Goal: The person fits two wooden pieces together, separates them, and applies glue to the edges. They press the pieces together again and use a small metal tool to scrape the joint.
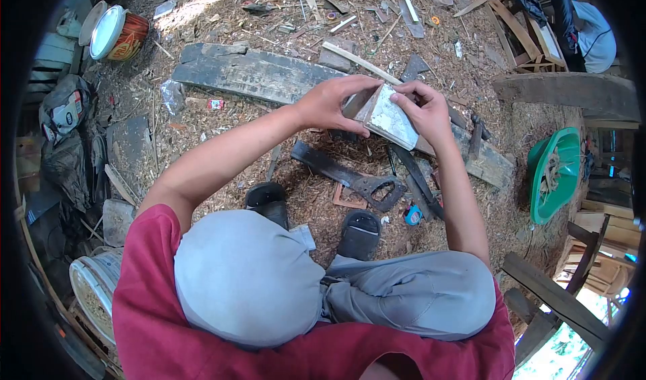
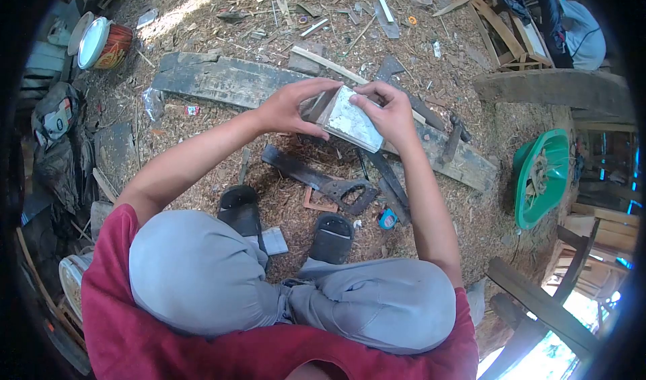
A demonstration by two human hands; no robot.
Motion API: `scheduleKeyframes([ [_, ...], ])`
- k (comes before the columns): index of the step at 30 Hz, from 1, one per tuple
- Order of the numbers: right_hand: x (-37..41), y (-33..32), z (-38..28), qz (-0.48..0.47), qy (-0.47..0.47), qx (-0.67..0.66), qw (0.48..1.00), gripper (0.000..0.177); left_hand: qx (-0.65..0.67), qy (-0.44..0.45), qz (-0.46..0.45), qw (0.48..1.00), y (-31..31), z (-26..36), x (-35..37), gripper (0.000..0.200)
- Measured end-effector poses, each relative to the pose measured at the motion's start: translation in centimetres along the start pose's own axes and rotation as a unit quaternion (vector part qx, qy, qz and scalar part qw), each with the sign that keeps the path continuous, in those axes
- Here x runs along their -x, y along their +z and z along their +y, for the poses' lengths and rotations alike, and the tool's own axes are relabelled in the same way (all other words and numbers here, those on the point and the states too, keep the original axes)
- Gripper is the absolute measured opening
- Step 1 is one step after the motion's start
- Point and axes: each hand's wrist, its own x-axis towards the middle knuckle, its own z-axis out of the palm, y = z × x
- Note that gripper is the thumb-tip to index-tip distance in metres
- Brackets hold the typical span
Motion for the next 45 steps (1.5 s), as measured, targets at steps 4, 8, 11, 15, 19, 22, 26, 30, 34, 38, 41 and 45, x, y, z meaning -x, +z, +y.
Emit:
scheduleKeyframes([
  [4, -0.1, -0.1, 0.0, -0.004, 0.016, 0.001, 1.000, 0.021, -0.002, 0.010, 0.006, 1.000, 0.1, -0.3, 0.0, 0.103],
  [8, -0.2, -0.1, -0.2, -0.005, 0.004, 0.008, 1.000, 0.021, -0.002, 0.006, 0.001, 1.000, 0.0, -0.3, 0.0, 0.102],
  [11, -0.2, -0.2, -0.2, -0.007, 0.007, 0.012, 1.000, 0.020, -0.005, 0.031, 0.012, 0.999, 0.0, -0.4, -0.2, 0.100],
  [15, -0.3, -0.2, -0.3, -0.008, 0.003, 0.008, 1.000, 0.020, -0.007, 0.027, 0.015, 0.999, 0.1, -0.6, -0.2, 0.100],
  [19, -0.3, -0.1, -0.1, -0.002, 0.000, 0.012, 1.000, 0.020, -0.009, 0.014, 0.014, 1.000, 0.0, -0.4, -0.2, 0.100],
  [22, -0.3, 0.1, -0.2, 0.002, -0.009, 0.009, 1.000, 0.018, -0.010, 0.009, 0.013, 1.000, -0.1, -0.3, -0.2, 0.100],
  [26, -0.2, 0.5, -0.6, 0.004, -0.019, 0.013, 1.000, 0.015, -0.009, 0.018, 0.012, 1.000, -0.3, -0.3, -0.2, 0.104],
  [30, -0.4, 0.4, -1.1, -0.002, -0.007, 0.028, 1.000, 0.015, -0.012, 0.031, 0.022, 0.999, -0.5, 0.1, -0.1, 0.109],
  [34, -0.6, 0.5, -0.8, 0.001, -0.014, 0.028, 1.000, 0.016, -0.021, 0.033, 0.027, 0.999, -0.6, 0.3, -0.1, 0.108],
  [38, -0.7, 0.7, -1.5, 0.006, -0.010, 0.029, 1.000, 0.017, -0.007, 0.006, 0.014, 1.000, -0.6, 0.5, -0.3, 0.104],
  [41, -0.7, 0.8, -2.0, 0.000, 0.001, 0.033, 0.999, 0.018, 0.007, -0.012, 0.007, 1.000, -0.6, 0.1, -0.2, 0.103],
  [45, -0.9, 0.8, -1.9, -0.005, -0.028, 0.079, 0.997, 0.020, 0.001, -0.026, 0.003, 1.000, -0.6, -0.4, 0.0, 0.102],
])
